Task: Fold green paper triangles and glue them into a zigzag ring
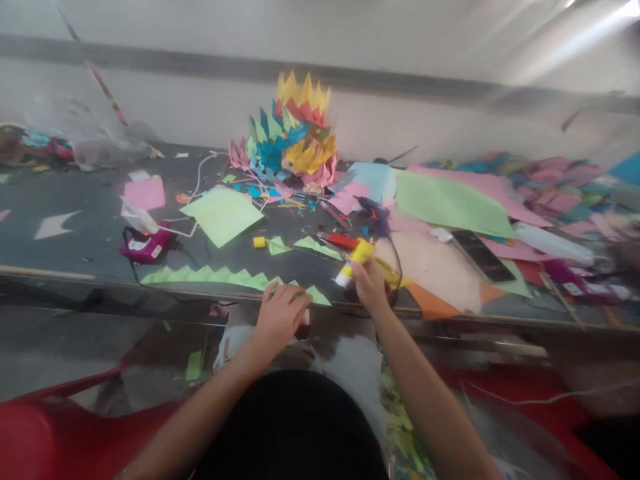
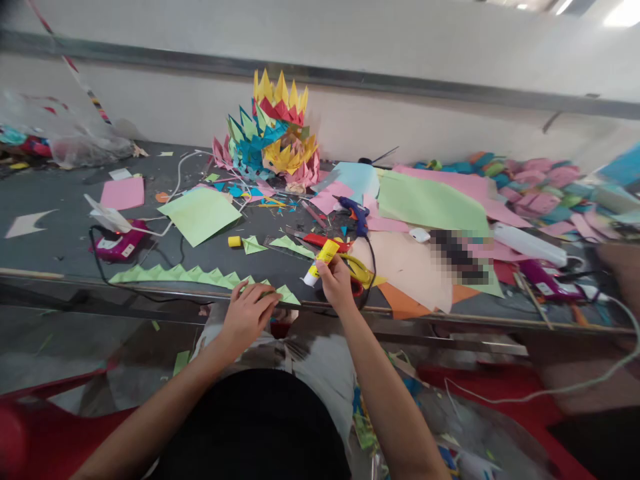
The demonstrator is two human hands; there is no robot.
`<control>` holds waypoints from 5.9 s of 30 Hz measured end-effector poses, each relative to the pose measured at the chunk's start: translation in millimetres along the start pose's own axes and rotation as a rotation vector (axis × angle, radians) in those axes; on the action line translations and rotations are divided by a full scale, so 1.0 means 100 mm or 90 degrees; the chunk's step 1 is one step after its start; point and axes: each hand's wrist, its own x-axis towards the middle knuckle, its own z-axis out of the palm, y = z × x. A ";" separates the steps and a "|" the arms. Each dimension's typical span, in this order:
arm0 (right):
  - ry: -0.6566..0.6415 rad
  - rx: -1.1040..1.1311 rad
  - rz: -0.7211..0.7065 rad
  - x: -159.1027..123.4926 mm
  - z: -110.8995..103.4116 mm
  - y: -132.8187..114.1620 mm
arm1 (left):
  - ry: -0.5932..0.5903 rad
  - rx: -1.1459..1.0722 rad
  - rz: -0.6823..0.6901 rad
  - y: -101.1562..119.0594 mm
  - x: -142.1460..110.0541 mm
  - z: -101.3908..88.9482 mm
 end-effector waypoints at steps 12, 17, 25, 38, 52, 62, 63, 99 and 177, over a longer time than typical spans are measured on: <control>-0.027 0.020 -0.003 0.00 0.03 0.01 | -0.131 0.034 0.010 -0.18 0.54 -0.08; -0.182 -0.182 -0.047 -0.03 0.07 -0.07 | -0.094 0.025 -0.025 -0.20 0.50 0.03; -0.284 -0.288 -0.103 -0.04 0.09 -0.07 | -0.096 0.007 -0.026 -0.21 0.49 0.04; -0.247 -0.320 -0.113 -0.04 0.07 -0.05 | -0.096 0.020 -0.024 -0.20 0.49 0.03; -0.224 -0.344 -0.110 -0.03 0.10 -0.05 | -0.103 0.007 -0.030 -0.22 0.48 0.03; 0.115 0.027 -0.002 -0.01 0.03 0.04 | -0.096 -0.026 -0.035 -0.21 0.48 0.02; 0.113 0.072 0.009 0.00 0.02 0.05 | -0.100 -0.036 -0.037 -0.21 0.48 0.01; -0.010 -0.198 0.061 1.42 0.48 0.34 | -0.067 -0.001 0.033 -0.26 0.26 -0.11; -0.347 -0.312 0.119 -0.12 -0.35 -0.43 | -0.128 -0.178 0.087 -0.32 0.54 -0.05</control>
